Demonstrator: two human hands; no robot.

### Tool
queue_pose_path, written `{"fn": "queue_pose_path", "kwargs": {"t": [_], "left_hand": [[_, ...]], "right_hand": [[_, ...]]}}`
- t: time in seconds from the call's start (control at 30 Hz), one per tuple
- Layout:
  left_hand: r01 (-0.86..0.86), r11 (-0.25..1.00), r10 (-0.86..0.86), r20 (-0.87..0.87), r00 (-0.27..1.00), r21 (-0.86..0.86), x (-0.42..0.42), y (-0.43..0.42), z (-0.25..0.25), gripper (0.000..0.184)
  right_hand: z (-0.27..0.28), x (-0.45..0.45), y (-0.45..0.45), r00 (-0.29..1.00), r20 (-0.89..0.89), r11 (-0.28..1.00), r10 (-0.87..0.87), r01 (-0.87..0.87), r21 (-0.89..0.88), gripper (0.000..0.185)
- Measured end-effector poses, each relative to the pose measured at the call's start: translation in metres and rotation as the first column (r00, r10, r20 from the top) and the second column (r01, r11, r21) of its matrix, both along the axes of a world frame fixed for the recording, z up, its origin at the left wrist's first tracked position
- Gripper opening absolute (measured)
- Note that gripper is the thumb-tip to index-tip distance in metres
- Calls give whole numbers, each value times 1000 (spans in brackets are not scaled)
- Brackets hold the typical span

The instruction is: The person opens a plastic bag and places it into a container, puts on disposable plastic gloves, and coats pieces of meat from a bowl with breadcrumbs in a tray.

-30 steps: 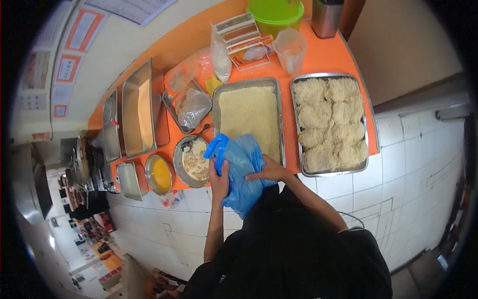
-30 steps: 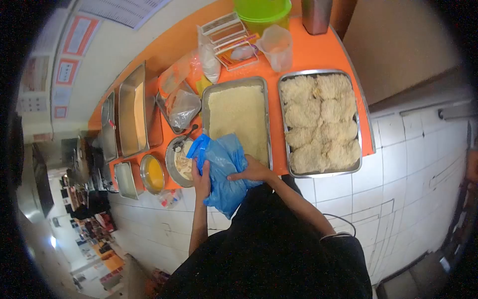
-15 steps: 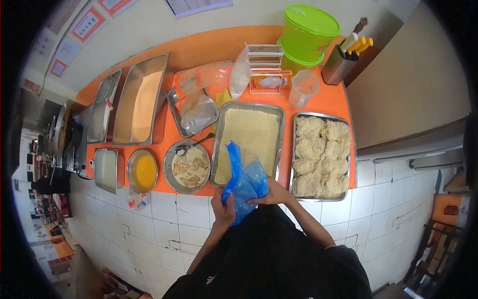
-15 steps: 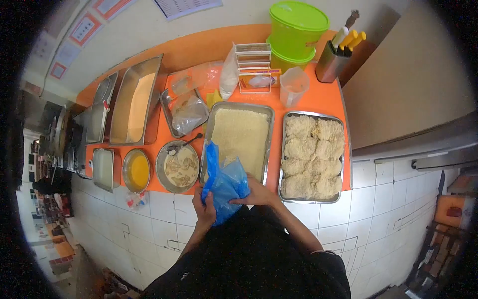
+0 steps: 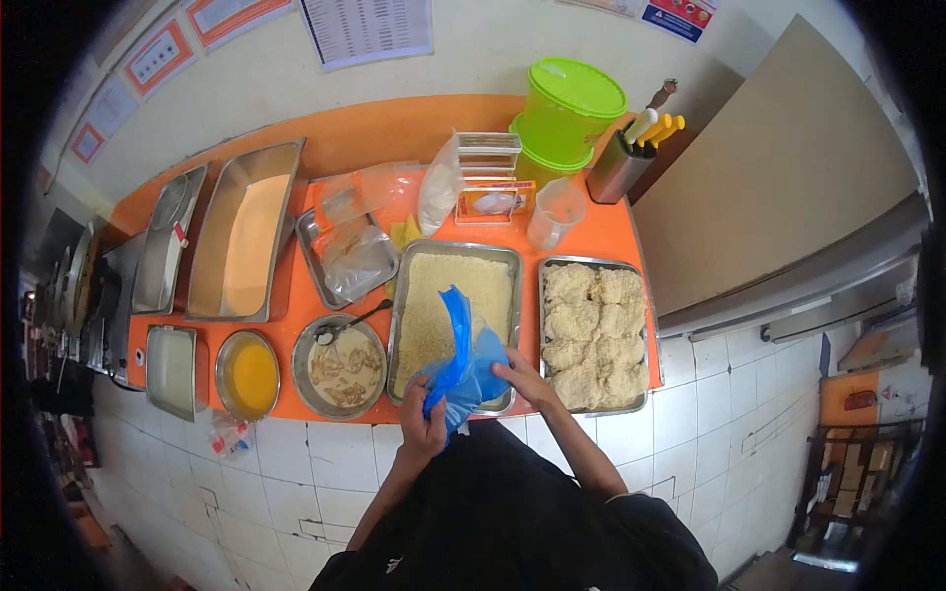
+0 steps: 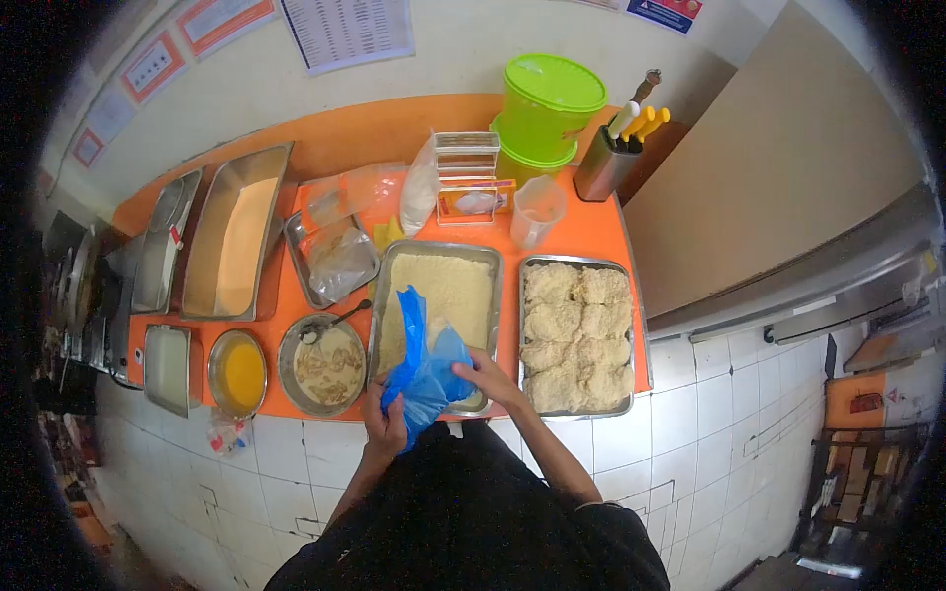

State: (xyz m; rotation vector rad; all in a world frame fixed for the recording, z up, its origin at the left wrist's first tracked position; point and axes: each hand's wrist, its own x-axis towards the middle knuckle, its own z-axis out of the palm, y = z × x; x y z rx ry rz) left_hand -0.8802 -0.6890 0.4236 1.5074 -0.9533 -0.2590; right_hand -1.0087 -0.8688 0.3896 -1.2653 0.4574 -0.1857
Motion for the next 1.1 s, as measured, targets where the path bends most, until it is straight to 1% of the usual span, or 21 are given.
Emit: {"fn": "queue_pose_path", "kwargs": {"t": [0.03, 0.07, 0.1, 0.17, 0.2, 0.23, 0.3, 0.33, 0.37, 0.43, 0.57, 0.63, 0.7, 0.77, 0.83, 0.93, 0.97, 1.0, 1.03, 1.07, 1.1], "left_hand": [[9, 1000, -8, -8, 1000, 27, 1, 1, 0, 24], [11, 1000, -11, -7, 1000, 25, 3, 0, 1, 24], [9, 1000, -9, 22, 1000, -23, 4, -2, 3, 24], [7, 998, -4, 51, 999, -65, 8, -1, 11, 23], [29, 999, -29, -17, 999, -42, 9, 2, 18, 23], [49, 999, -51, -85, 995, -22, 11, 4, 25, 23], [41, 999, -42, -47, 998, -24, 14, 5, 31, 22], [40, 999, -41, -9, 999, -31, 15, 4, 36, 21], [38, 999, -38, -10, 999, -30, 16, 4, 42, 21], [-29, 998, 23, -123, 992, -48, 17, 5, 56, 12], [-70, 997, 65, -165, 984, -20, 27, 9, 67, 14], [-77, 989, 56, -163, 985, -128, 32, 6, 72, 14], [-67, 985, 41, -163, 986, -158, 36, 4, 78, 13], [-56, 981, 25, -161, 987, -188, 40, 0, 88, 13], [-107, 989, 94, -128, 987, -97, 43, -6, 101, 14], [-112, 991, 107, -74, 991, -70, 50, -13, 104, 14], [-114, 991, 108, -77, 991, -71, 53, -14, 105, 14], [-111, 992, 108, -46, 993, -61, 56, -15, 105, 13], [-110, 993, 109, -15, 994, -52, 58, -17, 106, 12], [-116, 992, 115, -15, 993, -56, 60, -17, 108, 12], [-108, 993, 108, -6, 994, -53, 61, -18, 110, 11]], "right_hand": [[9, 6, 0, 997, 61, 998, -48, 45, 38, 66], [15, 10, 1, 992, 115, 998, -55, 55, -1, 70], [16, 14, -2, 991, 117, 998, -57, 58, -1, 70], [15, 22, -8, 954, 284, 983, -100, 50, 178, 66], [20, 24, -8, 961, 216, 968, -175, 128, 215, 54], [26, 27, -9, 962, 216, 968, -170, 122, 219, 54], [39, 33, -9, 950, 196, 965, -243, 218, 144, 43], [45, 37, -7, 929, 180, 942, -323, 297, 154, 36], [54, 38, -8, 930, 179, 943, -321, 295, 155, 36], [80, 41, -8, 907, 307, 954, -288, 243, 177, 34], [106, 48, -10, 882, 345, 947, -320, 307, 93, 25], [117, 52, -10, 869, 361, 938, -340, 342, 58, 22], [124, 55, -14, 869, 385, 929, -310, 362, -69, 21], [130, 59, -16, 875, 363, 920, -320, 379, -102, 20], [132, 64, -21, 880, 339, 908, -333, 396, -135, 19], [109, 75, -35, 904, 280, 917, -323, 372, -142, 20], [98, 81, -41, 886, 300, 935, -354, 348, 74, 22], [84, 85, -46, 868, 313, 909, -387, 303, 285, 24], [65, 85, -52, 869, 313, 911, -383, 300, 282, 24], [43, 81, -60, 959, 56, 918, -278, 283, -278, 25], [32, 77, -65, 927, -227, 683, -299, 42, -729, 28]]}}
